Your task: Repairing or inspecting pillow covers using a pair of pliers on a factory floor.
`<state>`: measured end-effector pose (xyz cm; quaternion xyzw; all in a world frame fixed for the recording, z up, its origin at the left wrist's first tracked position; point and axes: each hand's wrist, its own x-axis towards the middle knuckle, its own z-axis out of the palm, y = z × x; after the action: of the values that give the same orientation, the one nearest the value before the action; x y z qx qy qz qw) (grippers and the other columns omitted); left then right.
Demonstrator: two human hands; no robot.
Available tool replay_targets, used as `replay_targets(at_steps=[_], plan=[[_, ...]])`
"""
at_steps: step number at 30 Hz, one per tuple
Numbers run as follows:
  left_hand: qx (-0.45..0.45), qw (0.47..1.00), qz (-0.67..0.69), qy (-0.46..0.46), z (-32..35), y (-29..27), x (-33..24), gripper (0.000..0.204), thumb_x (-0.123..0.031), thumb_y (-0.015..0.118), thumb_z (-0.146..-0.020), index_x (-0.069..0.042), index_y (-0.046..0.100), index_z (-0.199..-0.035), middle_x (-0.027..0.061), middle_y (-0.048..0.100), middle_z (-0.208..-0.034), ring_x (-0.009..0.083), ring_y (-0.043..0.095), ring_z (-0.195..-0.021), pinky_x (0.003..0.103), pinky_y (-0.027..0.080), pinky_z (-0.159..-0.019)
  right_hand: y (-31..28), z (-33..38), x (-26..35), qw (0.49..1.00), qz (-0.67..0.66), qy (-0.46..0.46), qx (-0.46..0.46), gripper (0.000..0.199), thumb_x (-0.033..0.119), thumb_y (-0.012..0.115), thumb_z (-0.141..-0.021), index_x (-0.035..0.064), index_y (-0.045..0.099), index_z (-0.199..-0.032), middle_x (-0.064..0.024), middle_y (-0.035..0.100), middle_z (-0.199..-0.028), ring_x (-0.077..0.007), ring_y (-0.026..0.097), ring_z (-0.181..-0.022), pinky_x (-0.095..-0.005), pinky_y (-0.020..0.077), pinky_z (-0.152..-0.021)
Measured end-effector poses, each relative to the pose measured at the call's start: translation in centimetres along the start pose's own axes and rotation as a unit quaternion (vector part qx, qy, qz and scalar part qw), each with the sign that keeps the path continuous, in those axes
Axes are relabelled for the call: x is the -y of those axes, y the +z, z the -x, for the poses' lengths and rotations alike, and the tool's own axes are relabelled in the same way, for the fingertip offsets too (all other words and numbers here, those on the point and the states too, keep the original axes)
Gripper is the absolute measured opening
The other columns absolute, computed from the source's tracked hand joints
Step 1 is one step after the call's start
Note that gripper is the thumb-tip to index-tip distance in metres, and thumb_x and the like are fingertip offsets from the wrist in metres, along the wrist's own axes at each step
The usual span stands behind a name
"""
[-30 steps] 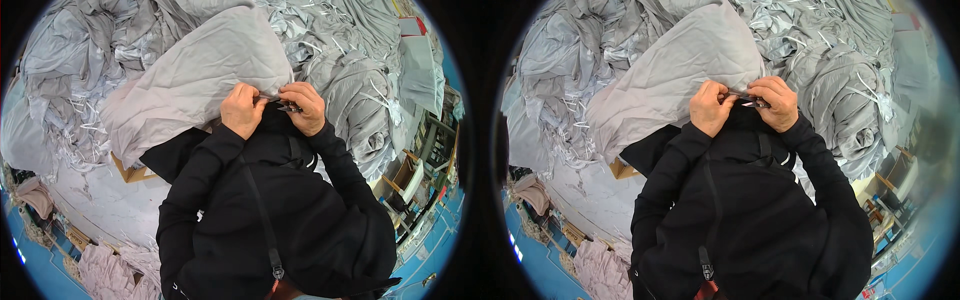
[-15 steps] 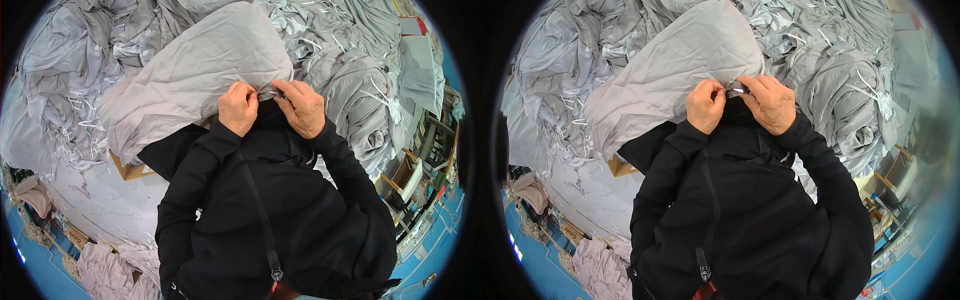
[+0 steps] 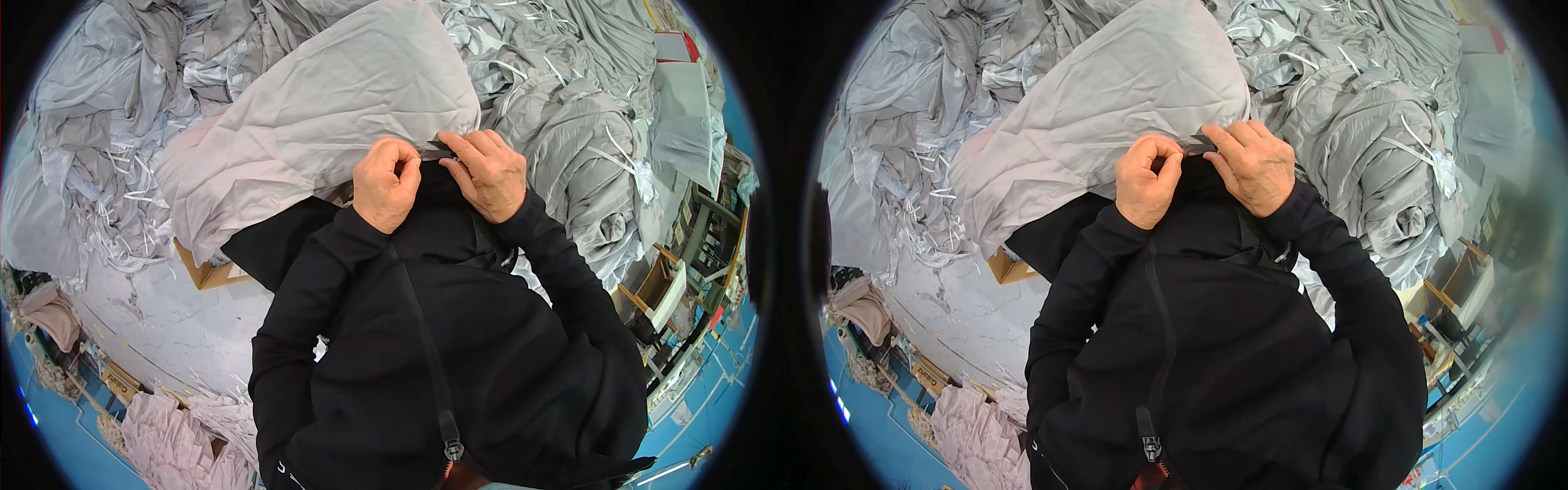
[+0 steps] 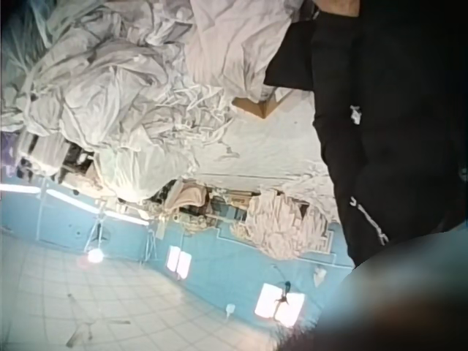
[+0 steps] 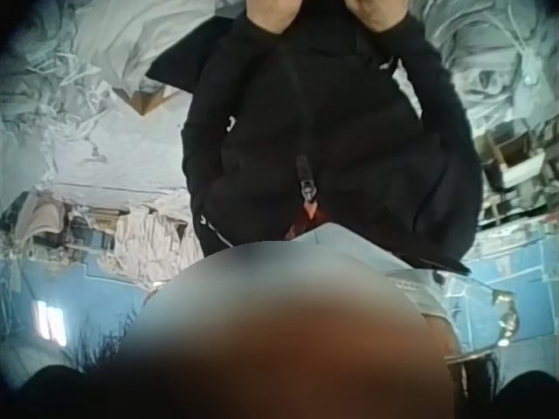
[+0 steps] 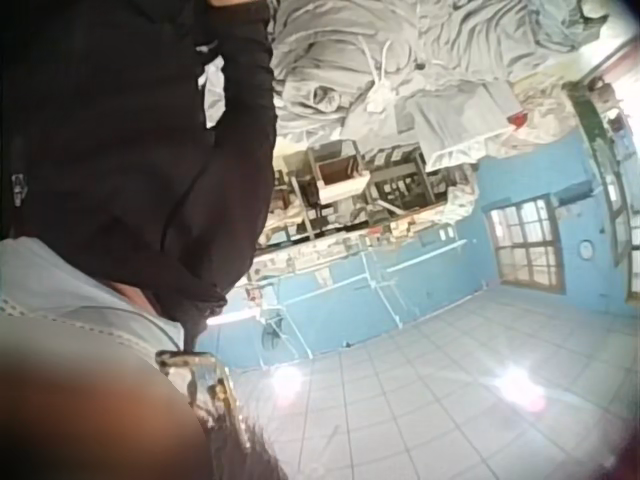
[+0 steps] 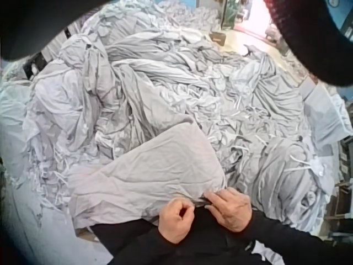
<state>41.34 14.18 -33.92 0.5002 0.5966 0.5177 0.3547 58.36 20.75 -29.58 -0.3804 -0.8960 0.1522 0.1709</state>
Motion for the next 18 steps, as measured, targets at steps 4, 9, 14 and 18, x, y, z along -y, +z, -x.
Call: replay_targets(at_steps=[4, 9, 14, 18], plan=[[0.009, 1.000, 0.003, 0.000, -0.1, -0.1, -0.1, 0.012, 0.004, 0.062, -0.076, -0.002, 0.051, -0.076, 0.0091, 0.061, -0.078, 0.0231, 0.058, -0.062, 0.032, 0.046, -0.055, 0.3, -0.2, -0.3, 1.000, -0.010, 0.003, -0.007, 0.032, 0.015, 0.073, -0.077, 0.0122, 0.066, -0.108, -0.0028, 0.056, -0.075, -0.0216, 0.056, -0.070, -0.0341, 0.0458, -0.059], [0.032, 0.999, -0.008, 0.003, 0.0, -0.1, 0.3, 0.005, 0.004, 0.060, -0.080, 0.001, 0.056, -0.078, 0.0084, 0.062, -0.085, 0.0127, 0.056, -0.064, 0.025, 0.046, -0.058, 0.5, -0.3, -0.5, 1.000, -0.014, 0.008, -0.014, 0.029, 0.015, 0.072, -0.077, 0.0125, 0.067, -0.105, -0.0023, 0.055, -0.073, -0.0212, 0.056, -0.069, -0.0340, 0.0458, -0.058], [0.017, 1.000, -0.008, 0.006, -0.2, 0.1, 0.0, 0.012, 0.005, 0.061, -0.075, -0.003, 0.051, -0.075, 0.0088, 0.060, -0.077, 0.0242, 0.057, -0.063, 0.032, 0.046, -0.056, 0.7, -0.2, -0.7, 1.000, -0.020, 0.008, -0.019, 0.028, 0.014, 0.072, -0.077, 0.0125, 0.067, -0.104, -0.0023, 0.056, -0.073, -0.0210, 0.056, -0.069, -0.0335, 0.0459, -0.058], [0.014, 1.000, -0.006, -0.002, 0.0, -0.9, -0.6, 0.010, 0.005, 0.061, -0.077, -0.002, 0.053, -0.077, 0.0088, 0.061, -0.079, 0.0221, 0.057, -0.063, 0.031, 0.046, -0.056, 0.8, -0.6, -0.4, 0.998, -0.051, 0.006, -0.027, 0.026, 0.013, 0.072, -0.077, 0.0107, 0.068, -0.103, -0.0036, 0.056, -0.072, -0.0215, 0.055, -0.067, -0.0329, 0.0455, -0.058]])
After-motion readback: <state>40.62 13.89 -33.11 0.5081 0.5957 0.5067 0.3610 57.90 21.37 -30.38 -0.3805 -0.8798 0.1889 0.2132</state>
